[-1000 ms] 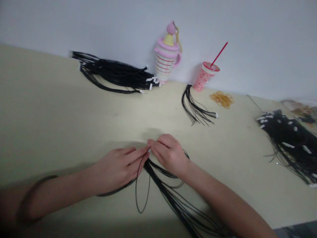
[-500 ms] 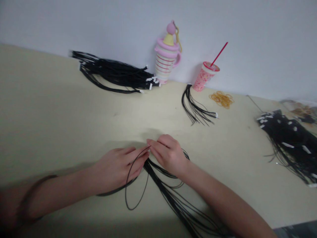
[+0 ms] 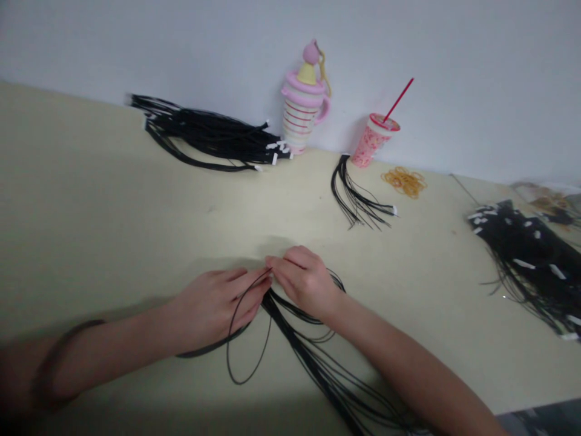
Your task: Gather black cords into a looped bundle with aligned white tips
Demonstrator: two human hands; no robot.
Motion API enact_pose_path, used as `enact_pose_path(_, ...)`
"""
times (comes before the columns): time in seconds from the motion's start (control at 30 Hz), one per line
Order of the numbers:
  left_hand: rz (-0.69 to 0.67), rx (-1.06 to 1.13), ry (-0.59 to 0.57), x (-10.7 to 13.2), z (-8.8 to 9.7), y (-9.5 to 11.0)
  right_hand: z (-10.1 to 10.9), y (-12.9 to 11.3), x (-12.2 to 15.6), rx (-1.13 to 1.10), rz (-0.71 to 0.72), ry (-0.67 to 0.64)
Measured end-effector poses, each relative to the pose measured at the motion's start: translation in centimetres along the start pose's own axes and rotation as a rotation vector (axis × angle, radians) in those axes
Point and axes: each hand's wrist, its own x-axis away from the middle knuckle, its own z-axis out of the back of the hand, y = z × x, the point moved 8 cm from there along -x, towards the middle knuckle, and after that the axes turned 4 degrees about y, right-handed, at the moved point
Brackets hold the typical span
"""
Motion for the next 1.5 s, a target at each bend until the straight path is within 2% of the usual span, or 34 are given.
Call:
enact_pose_path(0.13, -0.006, -0.006, -0.015, 0.0, 0.0, 0.0, 0.5, 0.5, -0.8, -0.109, -0.059, 0.007)
enact_pose_path(0.23, -0.004, 0.009, -0.019, -0.1, 0.1, -0.1, 2.5, -0.5, -2.2, -0.273, -0.084, -0.075)
enact_pose_path(0.3, -0.006, 0.021, -0.011, -0.1, 0.3, -0.1, 4.2, -2.6, -2.9, -0.351, -0.011, -0.231)
enact_pose_path(0.37, -0.018, 0.024, -0.011, -0.1, 0.4, 0.0, 5.6, -4.8, -2.6, -0.327, 0.048, -0.45)
enact_pose_path(0.43, -0.024, 0.014, -0.013, -0.1, 0.4, 0.1, 6.3, -6.1, -1.1, -0.267, 0.074, -0.665)
enact_pose_path(0.5, -0.019, 0.006, -0.003, -0.1, 0.4, 0.0, 6.4, -6.1, 0.8, -0.202, 0.042, -0.774)
enact_pose_path(0.57, -0.013, 0.003, 0.006, -0.1, 0.4, 0.0, 6.1, -4.6, 2.5, -0.125, -0.037, -0.743)
enact_pose_path(0.67, -0.016, 0.005, 0.014, -0.1, 0.4, 0.0, 5.2, -1.3, 4.6, -0.019, -0.159, -0.589)
enact_pose_path(0.73, -0.017, 0.007, 0.003, 0.0, 0.2, -0.1, 4.8, 0.6, 5.6, -0.023, -0.23, -0.47)
enact_pose_path(0.83, -0.006, 0.01, -0.025, 0.1, -0.1, -0.2, 4.9, 2.8, 6.2, -0.054, -0.318, -0.314)
enact_pose_path(0.93, 0.022, 0.01, -0.063, 0.2, -0.3, -0.4, 5.5, 4.0, 6.0, -0.042, -0.36, -0.223)
enact_pose_path(1.33, 0.022, 0.05, -0.202, 0.4, -0.6, -0.5, 5.2, 5.2, 4.3, 0.027, -0.364, -0.26)
enact_pose_path(1.5, 0.045, 0.045, -0.253, 0.4, -1.1, -0.6, 5.0, 3.8, 4.0, 0.114, -0.304, -0.3)
